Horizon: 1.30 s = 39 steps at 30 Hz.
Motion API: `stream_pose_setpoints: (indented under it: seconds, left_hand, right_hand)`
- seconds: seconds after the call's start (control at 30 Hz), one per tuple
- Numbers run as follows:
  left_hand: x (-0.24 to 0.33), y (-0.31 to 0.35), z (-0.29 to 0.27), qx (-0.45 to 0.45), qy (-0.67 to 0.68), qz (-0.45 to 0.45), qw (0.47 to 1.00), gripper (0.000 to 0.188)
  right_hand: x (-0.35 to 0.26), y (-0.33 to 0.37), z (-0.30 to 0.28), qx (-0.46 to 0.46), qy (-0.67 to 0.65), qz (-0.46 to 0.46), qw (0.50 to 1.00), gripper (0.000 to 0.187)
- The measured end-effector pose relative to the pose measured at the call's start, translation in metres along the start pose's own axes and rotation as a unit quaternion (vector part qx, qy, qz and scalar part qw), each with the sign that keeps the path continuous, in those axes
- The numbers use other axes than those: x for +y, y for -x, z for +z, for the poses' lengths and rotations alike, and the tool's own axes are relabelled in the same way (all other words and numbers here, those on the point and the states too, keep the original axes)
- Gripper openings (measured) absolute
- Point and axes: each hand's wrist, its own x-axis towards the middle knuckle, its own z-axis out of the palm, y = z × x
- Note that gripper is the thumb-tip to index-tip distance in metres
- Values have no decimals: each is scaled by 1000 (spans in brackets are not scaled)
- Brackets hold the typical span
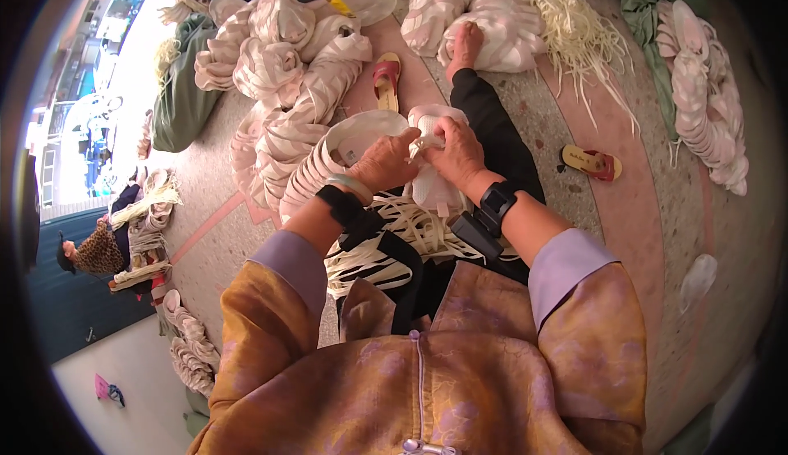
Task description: Grouping and tying together pink fabric shoe parts using white string or elastic.
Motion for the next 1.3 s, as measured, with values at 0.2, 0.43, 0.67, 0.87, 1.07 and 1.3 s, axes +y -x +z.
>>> stream_pose_setpoints:
  seconds: [0.2, 0.43, 0.67, 0.87, 1.07, 1.3]
  left_hand:
    - [8, 0, -3, -73, -74, 15, 994, 44]
    - [24, 3, 0, -16, -95, -60, 994, 35]
    - [18, 11, -2, 20, -101, -24, 994, 30]
    - [22, 16, -8, 25, -130, -19, 991, 28]
    - [22, 18, -9, 30, -155, -43, 987, 34]
    - [15, 18, -3, 55, -156, -17, 986, 27]
  right_hand:
    - [-1, -1, -7, -58, -52, 89, 993, 48]
    - [-7, 1, -6, -46, -18, 97, 994, 49]
    - [-22, 4, -5, -14, -10, 104, 994, 49]
    - [-25, 5, 4, 39, 92, 18, 995, 46]
    - [-25, 7, 4, 45, 123, -41, 991, 40]
    - [-21, 12, 1, 45, 102, -92, 989, 42]
